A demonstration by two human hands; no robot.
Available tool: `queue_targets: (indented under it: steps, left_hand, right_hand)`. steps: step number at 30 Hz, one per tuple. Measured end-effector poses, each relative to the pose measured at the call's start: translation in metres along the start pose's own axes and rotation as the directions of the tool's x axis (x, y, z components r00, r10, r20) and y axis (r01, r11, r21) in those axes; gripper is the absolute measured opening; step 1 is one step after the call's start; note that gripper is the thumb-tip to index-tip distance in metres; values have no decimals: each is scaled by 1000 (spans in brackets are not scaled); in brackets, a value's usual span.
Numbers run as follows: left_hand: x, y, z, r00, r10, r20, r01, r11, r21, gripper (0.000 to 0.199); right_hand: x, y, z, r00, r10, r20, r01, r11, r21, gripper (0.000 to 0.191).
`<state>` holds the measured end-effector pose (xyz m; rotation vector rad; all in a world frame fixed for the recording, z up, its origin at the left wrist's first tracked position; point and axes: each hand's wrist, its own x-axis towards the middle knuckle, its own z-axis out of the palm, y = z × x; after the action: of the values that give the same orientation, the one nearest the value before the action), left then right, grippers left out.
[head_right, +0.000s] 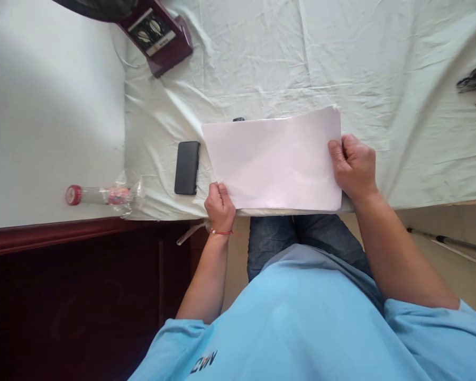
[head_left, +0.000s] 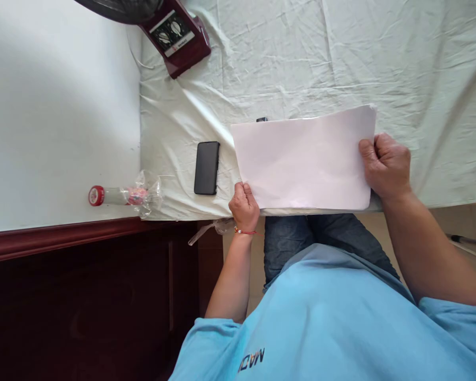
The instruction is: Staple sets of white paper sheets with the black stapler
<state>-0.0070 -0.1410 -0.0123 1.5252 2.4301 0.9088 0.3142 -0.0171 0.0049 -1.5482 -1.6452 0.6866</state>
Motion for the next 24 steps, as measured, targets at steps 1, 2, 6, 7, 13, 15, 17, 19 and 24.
queue_targets:
  steps: [1, 2, 6, 7, 13, 15, 17, 19, 24]
  left_hand:
    - [1, -1, -1, 1000, 7, -9, -7, 1000, -26, 48]
    - [2, -1, -1, 1000, 12, -16, -13, 999, -49, 49]
    - [5, -3, -4, 1000, 6, -16, -8, 994, -107, 51]
    - [5, -3, -4, 1000, 6, -11, -7, 994, -113, 51]
    - [7, -2, -8, 1000, 27, -13, -29, 989, -143, 48]
    - [7, -1, -8, 1000, 12, -10, -13, 987, -160, 48]
    - [6, 0, -9, 1000, -7, -14, 4, 986, -169, 46]
    - [6, 1, -8, 1000, -13, -25, 9, 986, -169, 44]
    - [7, 1, -8, 1000, -3, -19, 0, 988, -153, 42]
  right_hand:
    - [0, -2, 0, 1000, -1, 8, 1, 1000, 12, 52]
    - [1, -4, 1, 1000, -4, 15, 4, 1000, 22, 55]
    - [3, -4, 1, 1000, 0, 13, 0, 998, 70, 62]
    - [3, -2, 0, 1000, 7, 9, -8, 996, 89, 62]
    - [2, 7, 1, 1000, 25, 15, -27, 986, 162, 57]
    - [2, 7, 1, 1000, 22, 17, -25, 988, 154, 54]
    - [2, 7, 1, 1000, 26, 16, -28, 987, 159, 52]
    - [3, 6, 1, 1000, 24, 11, -25, 986, 164, 52]
    - [5, 8, 2, 1000, 29, 7, -30, 980, 194, 57]
